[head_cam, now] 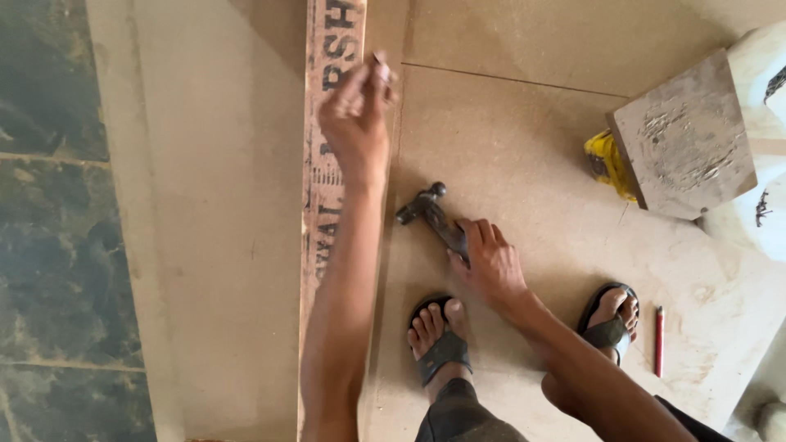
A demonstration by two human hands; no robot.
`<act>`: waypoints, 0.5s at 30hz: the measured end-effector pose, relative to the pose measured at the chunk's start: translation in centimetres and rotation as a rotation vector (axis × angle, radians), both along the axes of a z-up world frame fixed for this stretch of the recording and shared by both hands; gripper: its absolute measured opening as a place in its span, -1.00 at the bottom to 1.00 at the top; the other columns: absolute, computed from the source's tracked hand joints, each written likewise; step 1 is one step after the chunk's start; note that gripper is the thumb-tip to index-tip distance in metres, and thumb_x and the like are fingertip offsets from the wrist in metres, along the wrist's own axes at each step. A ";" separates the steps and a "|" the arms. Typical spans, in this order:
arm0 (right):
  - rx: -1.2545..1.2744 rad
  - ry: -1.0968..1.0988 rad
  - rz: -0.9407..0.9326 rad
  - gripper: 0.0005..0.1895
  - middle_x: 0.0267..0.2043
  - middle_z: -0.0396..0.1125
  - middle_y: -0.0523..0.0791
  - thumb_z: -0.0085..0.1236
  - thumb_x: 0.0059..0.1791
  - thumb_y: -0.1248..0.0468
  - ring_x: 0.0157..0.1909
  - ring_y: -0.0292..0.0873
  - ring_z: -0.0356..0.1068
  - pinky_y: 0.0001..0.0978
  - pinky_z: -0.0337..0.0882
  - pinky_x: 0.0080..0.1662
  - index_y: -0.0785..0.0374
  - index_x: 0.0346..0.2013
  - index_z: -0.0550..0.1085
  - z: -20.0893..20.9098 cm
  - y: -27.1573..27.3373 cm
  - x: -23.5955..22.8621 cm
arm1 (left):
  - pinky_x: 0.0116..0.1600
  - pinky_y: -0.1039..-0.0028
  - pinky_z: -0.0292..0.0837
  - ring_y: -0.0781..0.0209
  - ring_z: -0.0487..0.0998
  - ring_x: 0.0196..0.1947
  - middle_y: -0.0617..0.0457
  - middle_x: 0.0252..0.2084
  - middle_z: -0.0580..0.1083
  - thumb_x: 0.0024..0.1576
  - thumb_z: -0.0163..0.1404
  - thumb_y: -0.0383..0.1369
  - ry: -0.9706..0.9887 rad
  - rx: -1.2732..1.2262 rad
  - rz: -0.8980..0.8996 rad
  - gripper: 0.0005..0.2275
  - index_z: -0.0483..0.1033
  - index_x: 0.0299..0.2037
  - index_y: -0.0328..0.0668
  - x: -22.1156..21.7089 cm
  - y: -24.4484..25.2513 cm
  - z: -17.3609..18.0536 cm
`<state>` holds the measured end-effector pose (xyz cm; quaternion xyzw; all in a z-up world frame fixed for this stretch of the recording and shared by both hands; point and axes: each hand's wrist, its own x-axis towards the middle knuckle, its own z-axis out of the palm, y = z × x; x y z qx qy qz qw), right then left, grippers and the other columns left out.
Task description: The person uses a hammer to drive nails into wooden boards to assemble a frame on a workshop floor. They position the boards by hand and retrieve nails from a container before hammering them in.
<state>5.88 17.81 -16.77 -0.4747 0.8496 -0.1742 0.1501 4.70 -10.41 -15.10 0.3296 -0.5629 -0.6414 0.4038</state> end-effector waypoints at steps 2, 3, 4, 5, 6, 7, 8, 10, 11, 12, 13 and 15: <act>0.049 -0.194 -0.122 -0.46 -0.25 0.41 0.08 0.24 0.02 0.18 -0.37 -0.05 0.48 -0.30 0.51 -0.38 0.31 0.17 0.22 -0.4 -0.5 -1.2 | -0.34 0.59 0.54 0.34 0.56 -0.42 -0.01 -0.32 0.62 0.31 0.11 -0.46 0.001 -0.017 0.054 -0.92 0.65 -0.09 -0.24 -1.8 -2.3 -1.7; 0.124 -0.344 -0.234 -0.52 -0.32 0.42 0.02 0.17 0.09 0.21 -0.47 -0.08 0.46 -0.29 0.47 -0.44 0.33 0.19 0.22 -0.3 -1.0 -2.2 | -0.32 0.58 0.56 0.35 0.58 -0.40 0.02 -0.31 0.61 0.30 0.10 -0.46 0.050 -0.031 0.041 -0.92 0.64 -0.08 -0.24 -2.4 -3.3 -2.7; 0.193 -0.491 -0.341 -0.58 -0.40 0.43 -0.03 0.11 0.15 0.24 -0.57 -0.11 0.44 -0.29 0.43 -0.50 0.34 0.20 0.22 -0.1 -1.9 -3.6 | -0.31 0.58 0.58 0.36 0.59 -0.38 0.04 -0.29 0.60 0.30 0.09 -0.46 0.103 -0.052 0.032 -0.92 0.62 -0.08 -0.24 -3.3 -4.6 -3.6; 0.102 -0.502 -0.402 -0.57 -0.43 0.42 -0.05 0.14 0.11 0.27 -0.58 -0.14 0.44 -0.29 0.43 -0.52 0.37 0.18 0.22 0.5 -3.0 -4.9 | -0.29 0.57 0.60 0.37 0.61 -0.36 0.06 -0.28 0.59 0.29 0.09 -0.46 0.157 -0.073 0.023 -0.91 0.61 -0.07 -0.24 -4.1 -6.1 -4.5; 0.011 -0.507 -0.464 -0.55 -0.47 0.41 -0.07 0.17 0.08 0.30 -0.59 -0.16 0.43 -0.29 0.43 -0.53 0.39 0.16 0.23 1.2 -4.0 -6.2 | -0.26 0.59 0.55 0.38 0.54 -0.36 0.08 -0.31 0.53 0.32 0.11 -0.47 0.161 -0.145 0.033 -0.94 0.59 -0.08 -0.27 -5.2 -7.5 -5.4; -0.081 -0.511 -0.525 -0.54 -0.51 0.40 -0.09 0.20 0.05 0.33 -0.60 -0.19 0.42 -0.29 0.42 -0.54 0.42 0.14 0.23 2.1 -5.1 -7.6 | -0.22 0.61 0.50 0.40 0.48 -0.36 0.11 -0.35 0.47 0.34 0.13 -0.48 0.165 -0.216 0.043 -0.96 0.57 -0.10 -0.29 -6.2 -8.8 -6.2; -0.136 -0.437 -0.496 -0.53 -0.47 0.41 -0.08 0.20 0.04 0.35 -0.58 -0.19 0.42 -0.30 0.42 -0.54 0.43 0.14 0.22 3.2 -6.1 -9.0 | -0.19 0.63 0.44 0.42 0.41 -0.36 0.13 -0.38 0.40 0.36 0.15 -0.50 0.170 -0.290 0.052 -0.95 0.55 -0.11 -0.32 -7.3 -10.0 -6.9; -0.245 -0.292 -0.436 -0.52 -0.40 0.42 -0.06 0.22 0.04 0.39 -0.53 -0.19 0.42 -0.32 0.41 -0.53 0.46 0.14 0.22 5.2 -7.9 -11.7 | -0.40 0.61 0.41 0.42 0.41 -0.54 0.19 -0.51 0.42 0.28 0.13 -0.49 0.148 -0.230 0.050 -0.88 0.49 -0.29 -0.32 -9.7 -12.3 -8.1; -0.325 -0.326 -0.405 -0.55 -0.38 0.41 -0.06 0.19 0.08 0.40 -0.51 -0.20 0.42 -0.35 0.44 -0.51 0.46 0.16 0.20 6.1 -8.6 -12.8 | -0.51 0.60 0.39 0.42 0.41 -0.63 0.21 -0.58 0.42 0.23 0.12 -0.49 0.137 -0.200 0.047 -0.84 0.45 -0.39 -0.33 -10.4 -13.2 -8.7; -0.398 -0.364 -0.371 -0.57 -0.36 0.40 -0.06 0.15 0.12 0.42 -0.48 -0.22 0.41 -0.39 0.46 -0.48 0.46 0.19 0.17 6.9 -9.2 -13.9 | -0.53 0.57 0.39 0.41 0.40 -0.65 0.22 -0.61 0.42 0.22 0.13 -0.47 0.049 -0.166 0.061 -0.82 0.47 -0.43 -0.32 -10.8 -13.8 -9.3; -0.471 -0.403 -0.337 -0.59 -0.34 0.39 -0.06 0.11 0.17 0.43 -0.45 -0.24 0.41 -0.42 0.49 -0.45 0.46 0.21 0.15 7.6 -9.7 -14.7 | -0.56 0.54 0.39 0.39 0.39 -0.68 0.23 -0.64 0.41 0.21 0.13 -0.45 -0.039 -0.132 0.074 -0.80 0.48 -0.46 -0.32 -11.1 -14.4 -10.0; -0.475 -0.581 -0.278 -0.71 -0.28 0.39 -0.05 0.07 0.22 0.44 -0.33 -0.25 0.45 -0.37 0.57 -0.28 0.46 0.16 0.21 8.3 -10.7 -16.0 | -0.53 0.46 0.34 0.35 0.33 -0.69 0.20 -0.67 0.37 0.20 0.15 -0.41 -0.169 -0.286 0.117 -0.74 0.44 -0.52 -0.32 -11.1 -14.9 -11.3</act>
